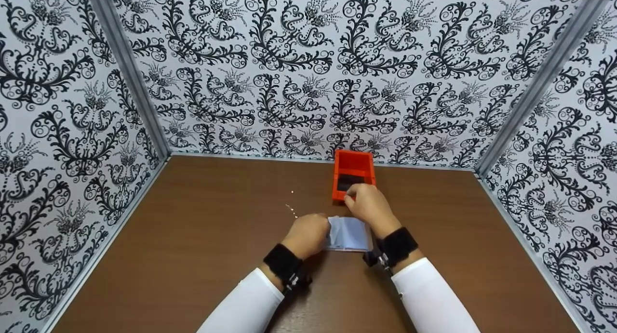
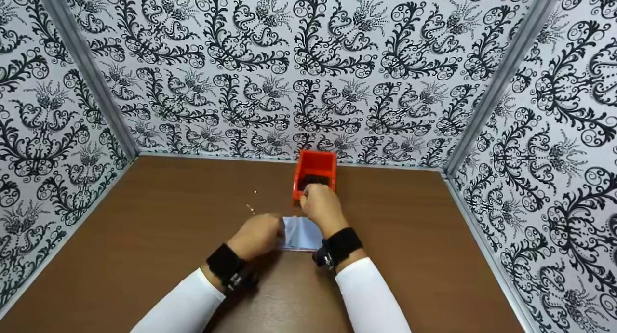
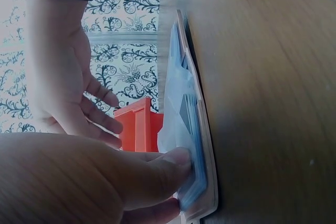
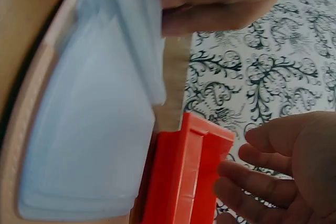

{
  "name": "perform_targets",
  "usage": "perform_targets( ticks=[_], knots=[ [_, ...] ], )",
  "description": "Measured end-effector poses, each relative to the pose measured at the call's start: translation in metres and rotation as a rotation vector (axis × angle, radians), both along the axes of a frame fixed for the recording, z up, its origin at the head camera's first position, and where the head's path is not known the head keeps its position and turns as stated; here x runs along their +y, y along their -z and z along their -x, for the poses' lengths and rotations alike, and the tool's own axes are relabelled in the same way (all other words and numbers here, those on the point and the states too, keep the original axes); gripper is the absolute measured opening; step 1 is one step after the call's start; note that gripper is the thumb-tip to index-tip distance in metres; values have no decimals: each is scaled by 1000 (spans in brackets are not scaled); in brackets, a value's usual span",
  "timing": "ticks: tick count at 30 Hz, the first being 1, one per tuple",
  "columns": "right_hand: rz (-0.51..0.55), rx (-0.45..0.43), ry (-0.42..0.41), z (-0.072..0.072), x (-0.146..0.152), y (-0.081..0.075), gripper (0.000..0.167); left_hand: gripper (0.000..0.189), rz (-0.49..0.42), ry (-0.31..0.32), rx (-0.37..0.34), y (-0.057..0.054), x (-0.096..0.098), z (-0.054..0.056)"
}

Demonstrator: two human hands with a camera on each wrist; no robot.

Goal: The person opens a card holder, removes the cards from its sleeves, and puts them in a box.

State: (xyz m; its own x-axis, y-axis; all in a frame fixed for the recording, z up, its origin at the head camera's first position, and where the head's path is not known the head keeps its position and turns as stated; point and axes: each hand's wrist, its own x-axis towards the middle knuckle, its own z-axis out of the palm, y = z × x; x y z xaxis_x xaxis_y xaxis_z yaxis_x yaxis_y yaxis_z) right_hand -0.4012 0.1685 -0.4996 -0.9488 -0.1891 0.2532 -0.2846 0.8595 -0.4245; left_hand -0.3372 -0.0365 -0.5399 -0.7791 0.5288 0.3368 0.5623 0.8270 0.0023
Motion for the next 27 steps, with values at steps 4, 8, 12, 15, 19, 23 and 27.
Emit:
perform_targets(
  ticks=[4, 8, 12, 15, 19, 23, 27],
  knots=[
    [12, -69, -25, -7, 6, 2, 15, 14, -11, -8, -2, 1, 0, 0],
    [10, -122, -55, -12, 13, 3, 19, 14, -14, -11, -11, 2, 1, 2],
    [10, -154, -65, -17, 19, 5, 24, 12, -7, -6, -11, 1, 3, 3],
    [3, -167, -82, -19, 21, 8, 21, 11, -3, -8, -10, 0, 3, 3],
    [-14, -179, -132, -21, 22, 12, 14, 11, -6, -13, -18, 0, 2, 3],
    [-31, -204, -168, -22, 21, 17, 13, 11, -47, 4, -10, 1, 0, 3],
    [-51, -202, -153, -24, 22, 20, 14, 10, -103, 31, 2, 17, -2, 12]
  ],
)
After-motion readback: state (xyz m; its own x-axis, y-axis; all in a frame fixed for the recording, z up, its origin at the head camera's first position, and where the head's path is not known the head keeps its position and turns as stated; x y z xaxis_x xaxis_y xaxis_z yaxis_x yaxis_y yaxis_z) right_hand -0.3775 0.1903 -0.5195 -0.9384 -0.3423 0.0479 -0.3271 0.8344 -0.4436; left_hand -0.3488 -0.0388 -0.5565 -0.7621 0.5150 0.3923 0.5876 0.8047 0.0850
